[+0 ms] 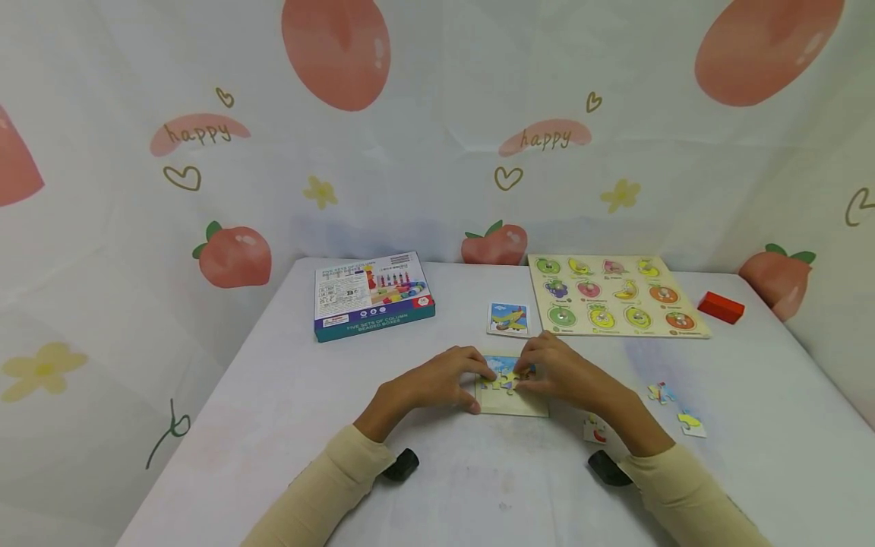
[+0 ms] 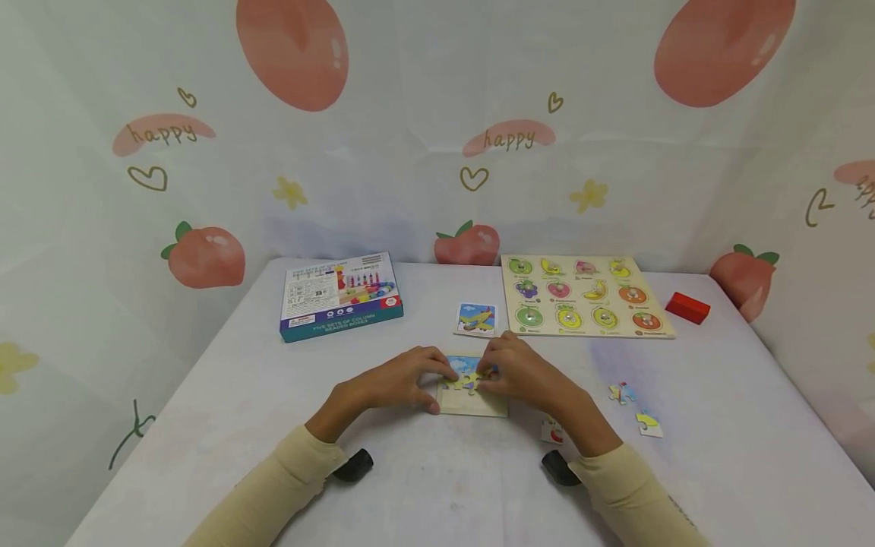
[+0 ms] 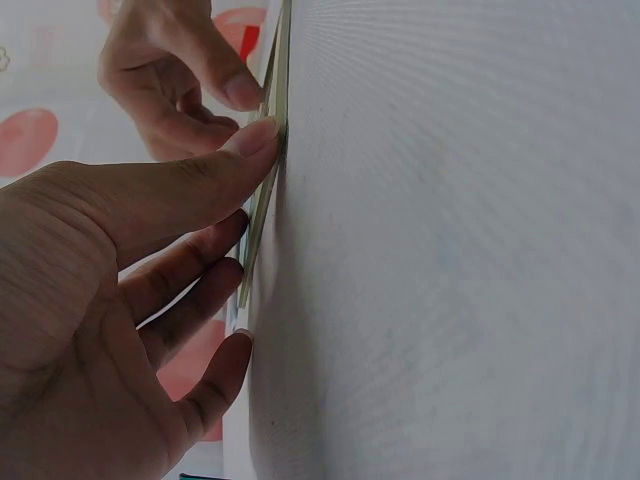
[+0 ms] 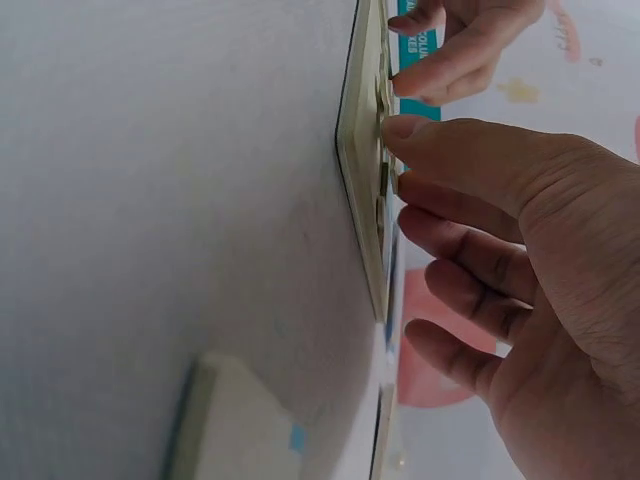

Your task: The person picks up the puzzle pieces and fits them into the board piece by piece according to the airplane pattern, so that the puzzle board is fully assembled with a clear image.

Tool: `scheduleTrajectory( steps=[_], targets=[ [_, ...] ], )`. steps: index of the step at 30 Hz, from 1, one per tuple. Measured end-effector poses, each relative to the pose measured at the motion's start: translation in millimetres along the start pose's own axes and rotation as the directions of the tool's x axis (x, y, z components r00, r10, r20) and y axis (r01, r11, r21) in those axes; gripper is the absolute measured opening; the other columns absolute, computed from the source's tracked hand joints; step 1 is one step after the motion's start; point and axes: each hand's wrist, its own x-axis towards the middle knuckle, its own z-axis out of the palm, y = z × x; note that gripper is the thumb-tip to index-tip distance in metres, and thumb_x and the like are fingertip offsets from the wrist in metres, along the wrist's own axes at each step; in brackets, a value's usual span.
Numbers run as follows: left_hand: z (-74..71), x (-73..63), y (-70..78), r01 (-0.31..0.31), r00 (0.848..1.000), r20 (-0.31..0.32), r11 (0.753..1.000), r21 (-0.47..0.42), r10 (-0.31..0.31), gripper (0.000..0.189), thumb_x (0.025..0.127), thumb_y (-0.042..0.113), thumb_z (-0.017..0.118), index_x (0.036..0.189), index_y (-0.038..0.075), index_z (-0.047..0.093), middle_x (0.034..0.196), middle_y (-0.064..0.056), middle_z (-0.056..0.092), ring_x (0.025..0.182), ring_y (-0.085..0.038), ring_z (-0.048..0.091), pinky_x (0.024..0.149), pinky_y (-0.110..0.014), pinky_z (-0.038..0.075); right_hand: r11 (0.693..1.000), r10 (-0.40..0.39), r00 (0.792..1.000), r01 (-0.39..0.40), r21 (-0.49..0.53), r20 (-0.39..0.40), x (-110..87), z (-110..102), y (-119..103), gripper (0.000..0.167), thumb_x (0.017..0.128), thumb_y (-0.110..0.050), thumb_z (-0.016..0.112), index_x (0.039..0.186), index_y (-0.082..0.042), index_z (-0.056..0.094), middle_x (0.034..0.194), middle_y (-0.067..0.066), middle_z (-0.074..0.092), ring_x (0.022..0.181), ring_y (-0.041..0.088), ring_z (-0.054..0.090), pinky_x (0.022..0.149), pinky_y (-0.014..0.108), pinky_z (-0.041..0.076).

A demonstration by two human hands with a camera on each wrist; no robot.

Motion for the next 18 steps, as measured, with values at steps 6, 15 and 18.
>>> scheduleTrajectory(
  steps=[6,15,18],
  targets=[
    [0.0,-0.1,0.5,0.005,1.000,0.004,1.000,-0.006,-0.005,0.050,0.092,0.021,0.086,0.139,0.018,0.071,0.142,-0.002,0.060,0.140,-0.024,0.048,0.121,-0.045,0.039,0.999,0.042,0.999,-0.042,0.012,0.034,1.7,1.7,-1.8,0.011,0.090,-0.023,0.086,0.098,-0.017,0.082,0.103,-0.006,0.069,0.108,0.021,0.057,0.105,0.052,0.049],
    [0.2,0.1,-0.6,-0.004,1.000,0.001,1.000,-0.002,0.004,0.049,0.092,0.021,0.086,0.139,0.017,0.072,0.140,-0.003,0.060,0.138,-0.024,0.049,0.121,-0.044,0.040,0.999,0.033,0.998,-0.035,0.030,0.062,3.8,2.1,-3.8,0.023,0.091,-0.028,0.084,0.111,-0.016,0.084,0.106,-0.005,0.069,0.100,0.015,0.052,0.087,0.036,0.049],
    [0.1,0.1,-0.5,-0.001,1.000,0.000,1.000,-0.007,0.001,0.049,0.091,0.021,0.086,0.138,0.017,0.072,0.140,-0.003,0.060,0.139,-0.024,0.049,0.120,-0.044,0.040,0.999,0.028,0.998,-0.030,0.035,0.064,4.1,2.2,-5.0,0.023,0.091,-0.028,0.085,0.111,-0.016,0.084,0.104,-0.004,0.068,0.097,0.014,0.051,0.083,0.033,0.048]
  ],
)
